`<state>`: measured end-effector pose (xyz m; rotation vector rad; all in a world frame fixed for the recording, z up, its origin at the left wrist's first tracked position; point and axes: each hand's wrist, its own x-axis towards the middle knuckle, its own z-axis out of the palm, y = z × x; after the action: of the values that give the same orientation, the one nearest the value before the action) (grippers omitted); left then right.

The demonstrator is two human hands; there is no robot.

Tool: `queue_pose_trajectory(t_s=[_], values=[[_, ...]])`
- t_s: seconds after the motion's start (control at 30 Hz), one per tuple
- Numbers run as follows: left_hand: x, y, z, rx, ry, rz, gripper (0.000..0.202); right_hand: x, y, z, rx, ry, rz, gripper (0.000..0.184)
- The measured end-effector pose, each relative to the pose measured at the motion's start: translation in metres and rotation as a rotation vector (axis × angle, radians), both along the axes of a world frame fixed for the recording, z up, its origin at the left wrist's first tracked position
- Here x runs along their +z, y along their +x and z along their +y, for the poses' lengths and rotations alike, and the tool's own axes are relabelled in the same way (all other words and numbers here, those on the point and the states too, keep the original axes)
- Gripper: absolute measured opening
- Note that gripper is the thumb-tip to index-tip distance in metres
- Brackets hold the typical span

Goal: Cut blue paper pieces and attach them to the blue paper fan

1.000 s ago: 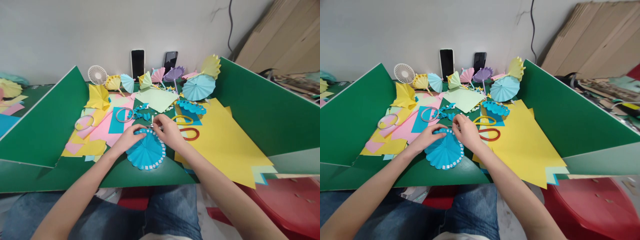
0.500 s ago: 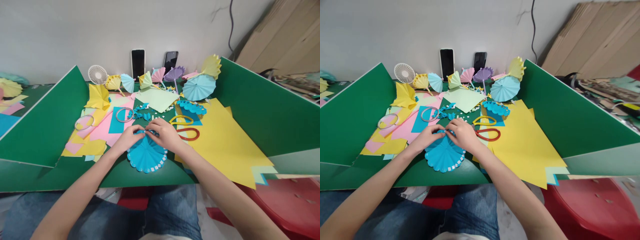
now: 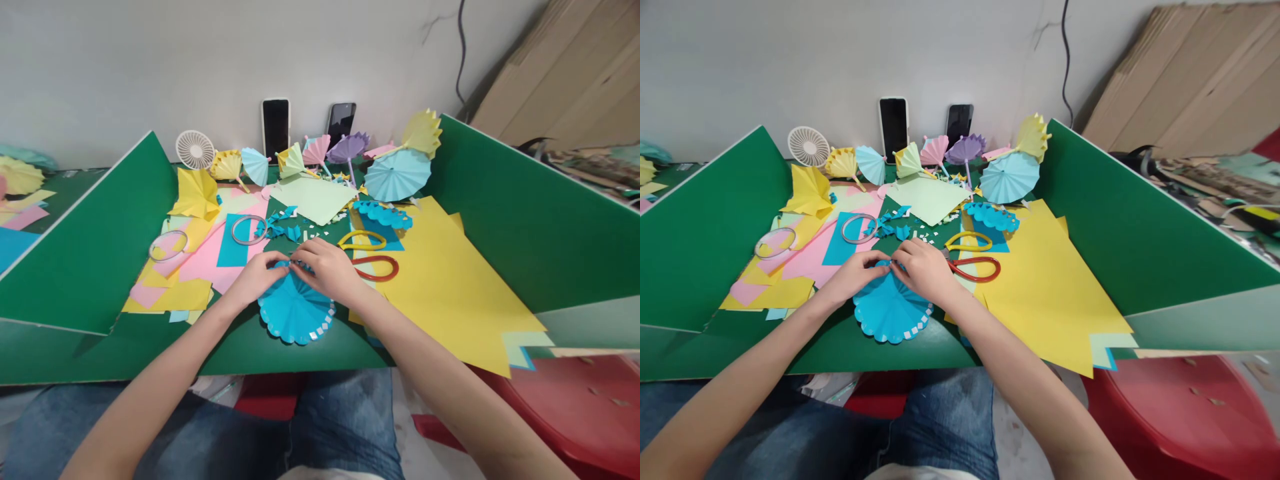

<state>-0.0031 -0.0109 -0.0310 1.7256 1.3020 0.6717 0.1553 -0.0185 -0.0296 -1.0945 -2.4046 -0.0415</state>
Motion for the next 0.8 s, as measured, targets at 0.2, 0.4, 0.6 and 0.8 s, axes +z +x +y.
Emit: queue_pose_trajectory(t_s=[0.2, 0.4, 0.6, 0.8], values=[[0.0013, 0.0005, -0.0004, 0.02, -0.022, 0.006, 0.022, -0.0021, -0.0007, 0.0007, -0.01, 0.01, -0.022, 0.023], [0.0037, 0.0017, -0.0008, 0.025, -0.063, 0.005, 0.025, -0.0041, -0.0029, 0.0019, -0.012, 0.036, -0.057, 0.023], [0.0023, 0.0015, -0.0006, 0.029, -0.059, -0.006, 0.023, -0.0041, -0.0038, 0.0014, -0.018, 0.056, -0.082, 0.025], [0.0018, 0.0006, -0.0002, 0.011, -0.059, 0.001, 0.022, -0.0031, -0.0034, 0.0009, -0.01, 0.027, -0.066, 0.026]])
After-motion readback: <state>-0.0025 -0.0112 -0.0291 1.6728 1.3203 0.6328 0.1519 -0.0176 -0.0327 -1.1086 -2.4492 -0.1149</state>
